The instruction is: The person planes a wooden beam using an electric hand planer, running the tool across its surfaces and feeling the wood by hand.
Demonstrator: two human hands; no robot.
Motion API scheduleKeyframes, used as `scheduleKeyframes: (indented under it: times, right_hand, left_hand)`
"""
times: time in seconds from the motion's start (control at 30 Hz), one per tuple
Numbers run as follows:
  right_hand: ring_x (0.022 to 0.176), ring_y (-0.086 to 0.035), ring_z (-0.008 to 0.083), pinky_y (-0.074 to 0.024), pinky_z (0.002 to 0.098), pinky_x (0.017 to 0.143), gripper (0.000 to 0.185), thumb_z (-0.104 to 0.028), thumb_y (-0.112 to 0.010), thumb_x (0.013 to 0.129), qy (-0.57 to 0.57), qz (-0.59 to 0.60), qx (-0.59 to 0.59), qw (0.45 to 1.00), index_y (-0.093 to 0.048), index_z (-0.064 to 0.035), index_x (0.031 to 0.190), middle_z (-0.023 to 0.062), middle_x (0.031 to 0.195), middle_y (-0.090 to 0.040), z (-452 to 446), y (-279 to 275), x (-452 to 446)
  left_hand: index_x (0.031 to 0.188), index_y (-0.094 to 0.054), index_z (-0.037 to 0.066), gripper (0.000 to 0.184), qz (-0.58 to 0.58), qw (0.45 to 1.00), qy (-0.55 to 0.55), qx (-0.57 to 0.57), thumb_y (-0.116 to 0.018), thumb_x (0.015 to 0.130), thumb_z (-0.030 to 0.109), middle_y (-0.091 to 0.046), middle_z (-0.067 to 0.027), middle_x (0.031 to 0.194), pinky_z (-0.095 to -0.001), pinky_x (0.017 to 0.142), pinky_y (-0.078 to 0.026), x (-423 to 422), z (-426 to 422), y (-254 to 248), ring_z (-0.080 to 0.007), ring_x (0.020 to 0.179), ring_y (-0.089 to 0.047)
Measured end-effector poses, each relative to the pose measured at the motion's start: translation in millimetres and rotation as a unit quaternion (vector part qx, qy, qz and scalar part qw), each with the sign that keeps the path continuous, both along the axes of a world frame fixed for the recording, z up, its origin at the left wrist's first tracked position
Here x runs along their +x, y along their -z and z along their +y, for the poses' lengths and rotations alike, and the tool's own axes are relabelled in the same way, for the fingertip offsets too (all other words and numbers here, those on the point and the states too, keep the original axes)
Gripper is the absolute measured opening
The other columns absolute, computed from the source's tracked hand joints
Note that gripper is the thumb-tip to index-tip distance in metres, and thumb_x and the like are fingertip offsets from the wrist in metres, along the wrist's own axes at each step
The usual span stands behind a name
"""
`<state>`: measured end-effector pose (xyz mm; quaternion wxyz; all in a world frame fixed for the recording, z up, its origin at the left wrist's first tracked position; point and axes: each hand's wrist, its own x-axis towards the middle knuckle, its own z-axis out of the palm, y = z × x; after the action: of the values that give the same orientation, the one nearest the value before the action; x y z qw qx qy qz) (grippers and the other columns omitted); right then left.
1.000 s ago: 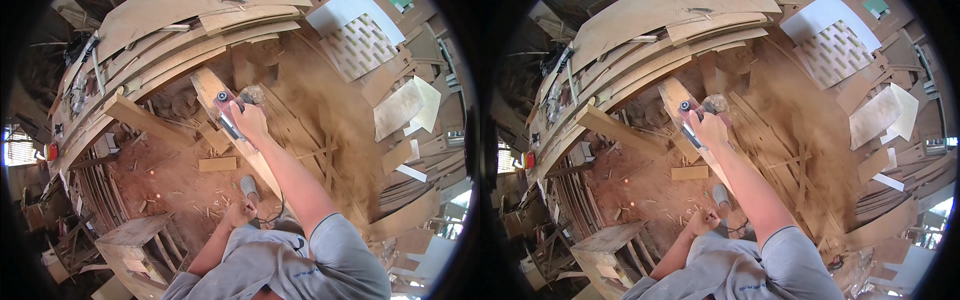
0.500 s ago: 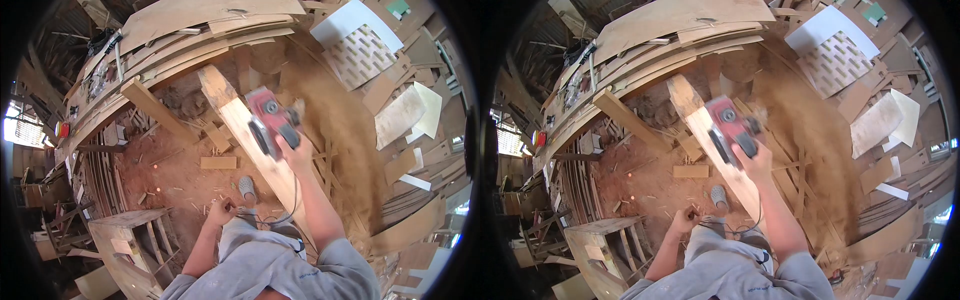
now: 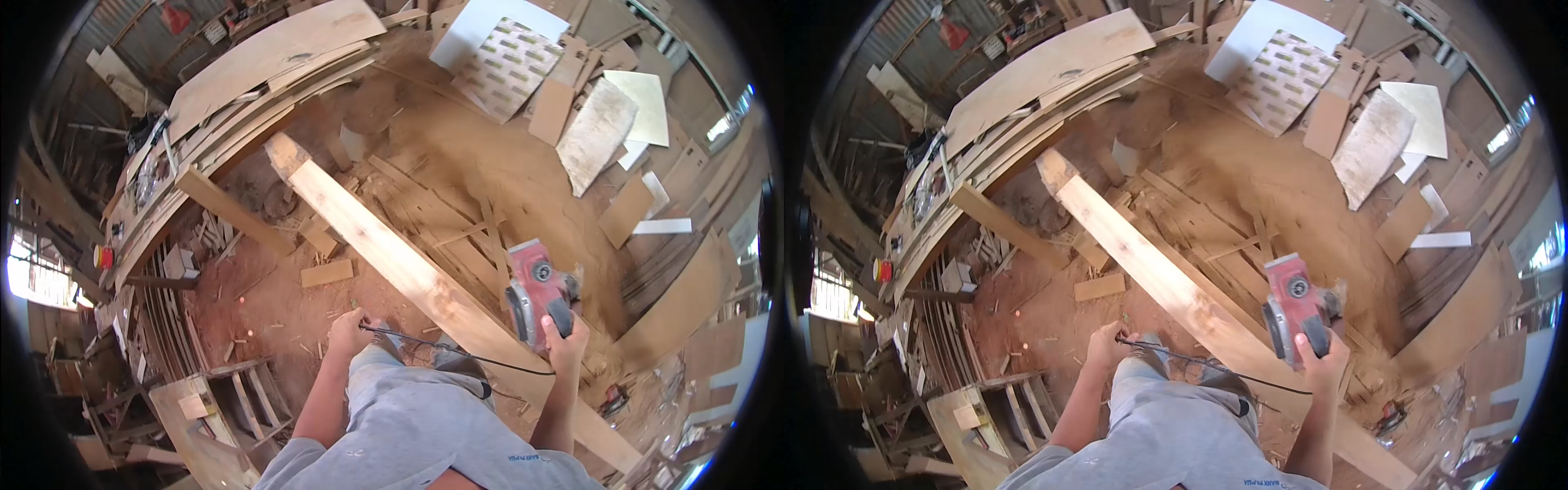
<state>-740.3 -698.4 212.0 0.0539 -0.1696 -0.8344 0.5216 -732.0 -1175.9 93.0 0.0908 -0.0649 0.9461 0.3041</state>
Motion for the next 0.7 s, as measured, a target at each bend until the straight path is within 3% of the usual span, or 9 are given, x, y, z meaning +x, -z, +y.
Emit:
scheduleKeyframes:
  times: [0.1,0.13,0.4,0.5,0.7]
  right_hand:
    - [0.058,-0.056,0.0066,-0.0437,0.0274,0.054,0.023,-0.020,-0.084,0.097,0.080,-0.011,-0.022,0.996,-0.073,0.0008,0.095,-0.0026,0.070,-0.062,21.3,-35.5,54.2]
    - [0.052,-0.051,0.0046,-0.0377,0.0255,0.049,0.020,-0.017,-0.081,0.101,0.097,0.036,-0.029,0.994,-0.070,-0.0025,0.091,-0.0045,0.065,-0.057,25.4,-35.4,72.2]
    - [0.048,-0.049,0.0067,-0.0373,0.0272,0.046,0.027,-0.024,-0.078,0.105,0.252,0.102,0.011,0.962,-0.069,-0.0043,0.090,-0.0029,0.061,-0.056,9.8,-64.3,235.7]
    - [0.049,-0.051,0.0065,-0.0381,0.0268,0.046,0.024,-0.021,-0.080,0.104,0.311,0.091,0.016,0.946,-0.070,-0.0043,0.089,-0.0032,0.062,-0.057,0.8,-80.0,295.7]
    - [0.049,-0.052,0.0072,-0.0391,0.0261,0.045,0.028,-0.022,-0.080,0.104,0.362,0.107,0.031,0.925,-0.068,-0.0042,0.086,-0.0019,0.062,-0.057,2.2,-104.5,371.6]
  left_hand:
    - [0.094,-0.074,0.007,0.029,0.046,0.999,-0.025,0.002,-0.086,0.096,0.034,-0.070,-0.0147,0.073,-0.0443,0.067,-0.057,2.5,23.1,-28.5,-0.0329,0.071,-0.072]
    - [0.097,-0.074,0.008,0.029,0.052,0.998,-0.016,0.008,-0.084,0.098,0.035,-0.071,-0.0148,0.076,-0.0458,0.068,-0.057,4.5,26.1,-28.8,-0.0343,0.073,-0.073]
    - [0.106,-0.073,0.006,0.021,0.151,0.974,0.134,0.100,-0.077,0.104,0.027,-0.074,-0.0158,0.092,-0.0474,0.077,-0.058,33.7,57.1,9.1,-0.0364,0.085,-0.073]
    - [0.106,-0.072,0.005,0.018,0.170,0.960,0.181,0.128,-0.076,0.104,0.023,-0.074,-0.0160,0.097,-0.0472,0.081,-0.059,53.8,83.4,11.0,-0.0360,0.091,-0.073]
    - [0.112,-0.072,0.007,0.018,0.184,0.934,0.257,0.168,-0.073,0.105,0.023,-0.075,-0.0149,0.108,-0.0511,0.094,-0.055,93.5,138.8,19.3,-0.0380,0.105,-0.071]
